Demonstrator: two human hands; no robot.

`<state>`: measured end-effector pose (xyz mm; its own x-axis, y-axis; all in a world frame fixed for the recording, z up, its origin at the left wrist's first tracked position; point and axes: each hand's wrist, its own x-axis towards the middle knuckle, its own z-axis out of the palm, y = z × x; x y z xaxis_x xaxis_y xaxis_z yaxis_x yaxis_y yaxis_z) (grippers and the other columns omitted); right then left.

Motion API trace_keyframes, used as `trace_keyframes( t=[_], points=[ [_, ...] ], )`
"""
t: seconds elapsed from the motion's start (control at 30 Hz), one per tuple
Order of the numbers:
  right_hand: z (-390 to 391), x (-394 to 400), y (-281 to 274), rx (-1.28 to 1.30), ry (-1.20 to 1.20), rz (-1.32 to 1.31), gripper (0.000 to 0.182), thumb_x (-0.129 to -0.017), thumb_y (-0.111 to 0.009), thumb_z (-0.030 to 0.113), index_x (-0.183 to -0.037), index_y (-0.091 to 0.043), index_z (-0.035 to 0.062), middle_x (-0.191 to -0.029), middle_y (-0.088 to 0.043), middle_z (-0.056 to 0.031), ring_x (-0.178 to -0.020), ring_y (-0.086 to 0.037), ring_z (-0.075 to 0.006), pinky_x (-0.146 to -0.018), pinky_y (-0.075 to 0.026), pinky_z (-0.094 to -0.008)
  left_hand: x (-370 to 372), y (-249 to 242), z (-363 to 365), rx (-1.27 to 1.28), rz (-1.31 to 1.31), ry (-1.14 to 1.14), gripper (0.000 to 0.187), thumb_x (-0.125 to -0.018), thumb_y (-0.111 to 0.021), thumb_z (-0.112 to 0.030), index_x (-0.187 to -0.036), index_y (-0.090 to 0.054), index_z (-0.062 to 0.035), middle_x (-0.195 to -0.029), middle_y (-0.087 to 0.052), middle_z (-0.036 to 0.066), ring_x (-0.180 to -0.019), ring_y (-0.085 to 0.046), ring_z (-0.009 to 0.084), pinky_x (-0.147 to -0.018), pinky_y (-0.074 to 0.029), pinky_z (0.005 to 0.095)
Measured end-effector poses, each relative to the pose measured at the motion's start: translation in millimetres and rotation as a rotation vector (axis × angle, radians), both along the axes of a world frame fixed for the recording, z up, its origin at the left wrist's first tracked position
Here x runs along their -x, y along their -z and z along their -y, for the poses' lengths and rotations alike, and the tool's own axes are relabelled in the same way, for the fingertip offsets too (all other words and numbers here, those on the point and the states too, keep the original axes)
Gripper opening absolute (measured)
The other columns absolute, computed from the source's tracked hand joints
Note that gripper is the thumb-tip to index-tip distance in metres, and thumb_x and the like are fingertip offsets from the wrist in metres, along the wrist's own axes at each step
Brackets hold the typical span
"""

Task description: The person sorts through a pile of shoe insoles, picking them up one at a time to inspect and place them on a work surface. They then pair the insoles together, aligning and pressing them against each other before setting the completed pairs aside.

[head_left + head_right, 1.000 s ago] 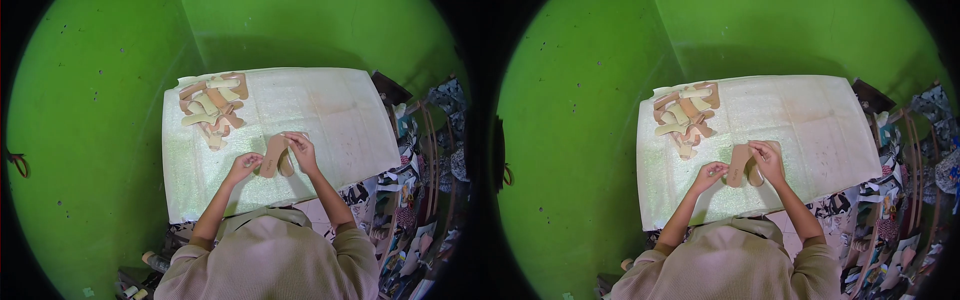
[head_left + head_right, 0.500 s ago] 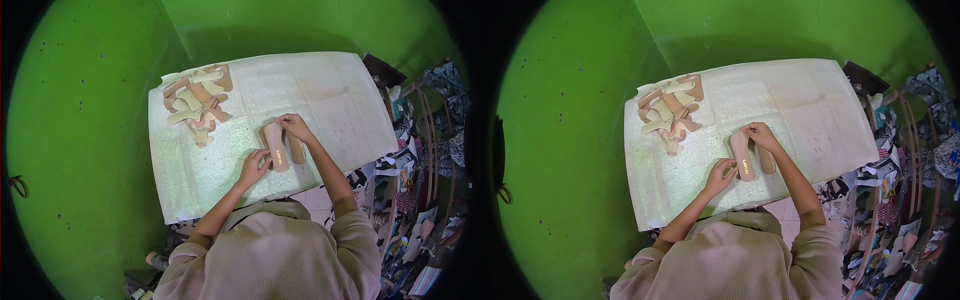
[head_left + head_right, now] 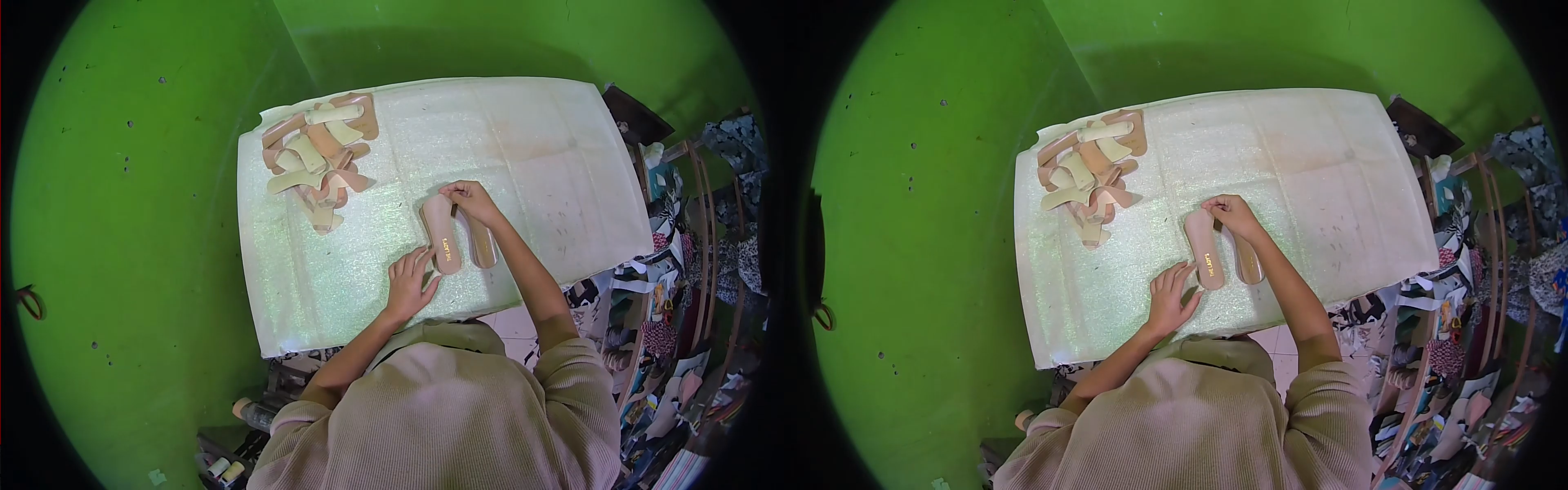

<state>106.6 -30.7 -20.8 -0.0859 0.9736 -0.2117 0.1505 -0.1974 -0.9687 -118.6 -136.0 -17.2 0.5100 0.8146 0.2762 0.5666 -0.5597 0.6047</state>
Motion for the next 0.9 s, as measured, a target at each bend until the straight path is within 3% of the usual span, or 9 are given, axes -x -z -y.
trace_keyframes(
  t=[0.3,0.57,0.67,0.77,0.9],
  points=[
    [-5.1,0.0,11.1,0.019,-0.002,-0.025,0.021,-0.084,-0.052,0.004,-0.101,-0.062,-0.0042,-0.090,-0.064,-0.0073,-0.080,-0.057,-0.0103,-0.074,-0.046,-0.0223,-4.9,7.3,3.7,-0.161,-0.212,0.138,0.041,-0.077,-0.061,-0.025,-0.117,-0.054,-0.0228,-0.129,-0.042,0.007,-0.115,-0.039,0.0257,-0.092,-0.024,0.0459],
    [-3.2,-1.4,16.5,0.027,0.014,-0.043,0.021,-0.084,-0.052,0.003,-0.101,-0.062,-0.0032,-0.091,-0.064,-0.0074,-0.082,-0.057,-0.0108,-0.075,-0.045,-0.0228,-8.2,9.6,8.1,-0.188,-0.272,0.135,0.038,-0.076,-0.061,-0.024,-0.114,-0.056,-0.0221,-0.131,-0.042,0.003,-0.116,-0.039,0.0248,-0.091,-0.024,0.0486],
    [-2.9,-1.6,8.6,0.042,-0.024,0.040,0.020,-0.085,-0.051,0.002,-0.102,-0.060,-0.0045,-0.096,-0.062,-0.0078,-0.087,-0.056,-0.0108,-0.080,-0.045,-0.0229,-8.3,9.5,8.6,-0.181,-0.284,0.133,0.037,-0.076,-0.061,-0.023,-0.112,-0.057,-0.0213,-0.130,-0.043,0.004,-0.117,-0.038,0.0242,-0.091,-0.024,0.0488],
    [-4.0,-1.9,18.0,-0.050,-0.020,0.046,0.024,-0.083,-0.050,0.002,-0.104,-0.060,-0.0010,-0.095,-0.063,-0.0082,-0.084,-0.057,-0.0110,-0.075,-0.046,-0.0231,-8.8,12.8,9.0,-0.159,-0.287,0.134,0.036,-0.076,-0.060,-0.024,-0.112,-0.057,-0.0227,-0.131,-0.042,0.003,-0.117,-0.038,0.0250,-0.091,-0.023,0.0516],
    [-1.3,0.8,10.8,-0.166,-0.065,0.385,0.022,-0.081,-0.051,0.003,-0.101,-0.059,0.0042,-0.096,-0.062,-0.0074,-0.082,-0.060,-0.0166,-0.073,-0.047,-0.0265,-8.5,13.1,8.9,-0.153,-0.293,0.131,0.036,-0.077,-0.059,-0.023,-0.112,-0.057,-0.0233,-0.131,-0.041,0.003,-0.116,-0.038,0.0255,-0.091,-0.022,0.0528]
  ],
)
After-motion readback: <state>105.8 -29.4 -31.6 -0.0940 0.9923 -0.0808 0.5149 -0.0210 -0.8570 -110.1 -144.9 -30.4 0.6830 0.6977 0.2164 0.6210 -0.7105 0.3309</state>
